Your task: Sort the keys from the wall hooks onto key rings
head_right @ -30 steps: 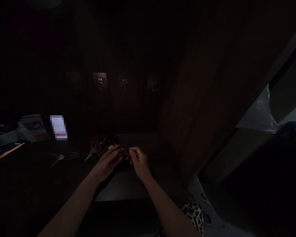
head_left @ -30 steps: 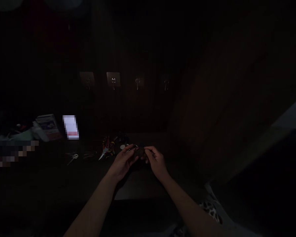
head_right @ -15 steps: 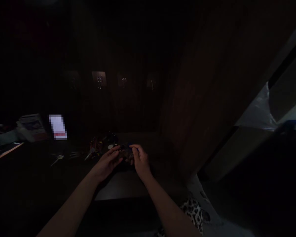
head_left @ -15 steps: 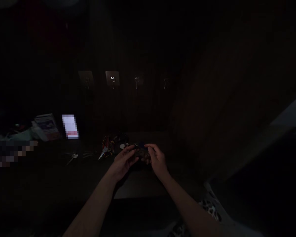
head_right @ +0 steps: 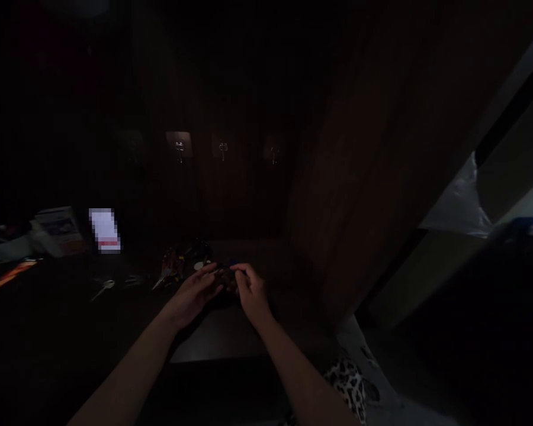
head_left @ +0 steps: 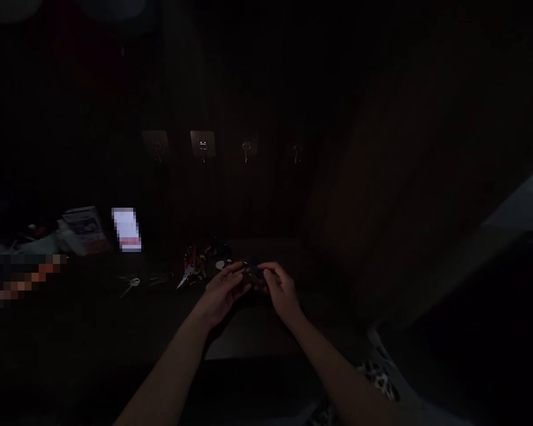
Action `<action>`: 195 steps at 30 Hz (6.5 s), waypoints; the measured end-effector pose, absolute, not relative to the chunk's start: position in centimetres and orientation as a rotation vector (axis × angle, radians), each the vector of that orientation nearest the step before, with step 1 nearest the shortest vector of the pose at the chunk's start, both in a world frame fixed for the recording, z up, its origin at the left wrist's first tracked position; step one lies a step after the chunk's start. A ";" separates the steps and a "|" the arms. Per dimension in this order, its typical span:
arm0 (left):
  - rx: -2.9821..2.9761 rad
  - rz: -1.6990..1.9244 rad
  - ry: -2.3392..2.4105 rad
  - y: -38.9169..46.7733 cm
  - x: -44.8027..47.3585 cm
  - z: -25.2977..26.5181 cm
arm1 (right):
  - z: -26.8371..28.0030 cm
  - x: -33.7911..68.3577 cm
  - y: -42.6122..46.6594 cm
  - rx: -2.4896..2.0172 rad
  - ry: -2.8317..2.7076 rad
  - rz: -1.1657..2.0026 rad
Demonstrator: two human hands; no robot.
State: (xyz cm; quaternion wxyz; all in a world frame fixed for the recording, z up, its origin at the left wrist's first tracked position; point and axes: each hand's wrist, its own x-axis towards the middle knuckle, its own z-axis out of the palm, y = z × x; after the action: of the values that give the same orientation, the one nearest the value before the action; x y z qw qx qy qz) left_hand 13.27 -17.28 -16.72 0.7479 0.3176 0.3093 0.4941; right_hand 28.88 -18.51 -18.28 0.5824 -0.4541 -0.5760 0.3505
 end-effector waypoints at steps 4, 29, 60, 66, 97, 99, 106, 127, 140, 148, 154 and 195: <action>0.702 1.100 0.663 -17.3 13.2 -16.8 | -17.7 28.9 -18.8 -1.065 -1.528 0.631; 1.116 1.066 0.789 -18.7 14.3 -16.0 | -17.7 29.2 -18.7 -0.976 -1.560 0.204; 0.878 1.187 0.656 -17.8 9.8 -14.1 | -18.0 29.3 -18.2 -1.111 -1.436 0.358; 0.912 1.448 0.863 -15.1 4.8 -10.2 | -18.3 29.2 -17.8 -1.119 -1.443 0.368; 1.354 2.002 1.943 -2.5 1.7 2.6 | -18.2 28.9 -18.2 -1.150 -1.584 0.473; 1.340 1.986 1.961 -2.4 2.0 2.5 | -18.0 28.9 -18.3 -1.144 -1.588 0.470; 1.346 1.919 2.151 -3.0 2.2 2.6 | -17.9 28.8 -18.2 -1.123 -1.584 0.423; 1.623 1.841 2.160 -4.1 2.6 0.5 | -17.8 28.9 -18.5 -1.123 -1.600 0.470; 1.726 1.709 2.052 -6.1 0.6 -7.2 | -17.7 28.7 -18.4 -1.144 -1.592 0.428; 1.680 1.624 1.886 -8.5 -0.4 -11.3 | -17.8 28.8 -18.3 -1.169 -1.604 0.449; 1.665 1.492 1.834 -10.6 -0.8 -13.9 | -17.5 28.7 -18.5 -1.191 -1.632 0.470; 1.511 1.275 1.442 -15.4 3.0 -15.1 | -17.1 28.6 -19.0 -1.209 -1.674 0.459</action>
State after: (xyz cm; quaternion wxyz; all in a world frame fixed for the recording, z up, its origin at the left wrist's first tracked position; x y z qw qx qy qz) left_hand 2.99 -15.44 -15.08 0.3402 0.5805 0.5541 0.4901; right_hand 28.59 -18.98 -17.12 0.4910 -0.4979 -0.6894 0.1892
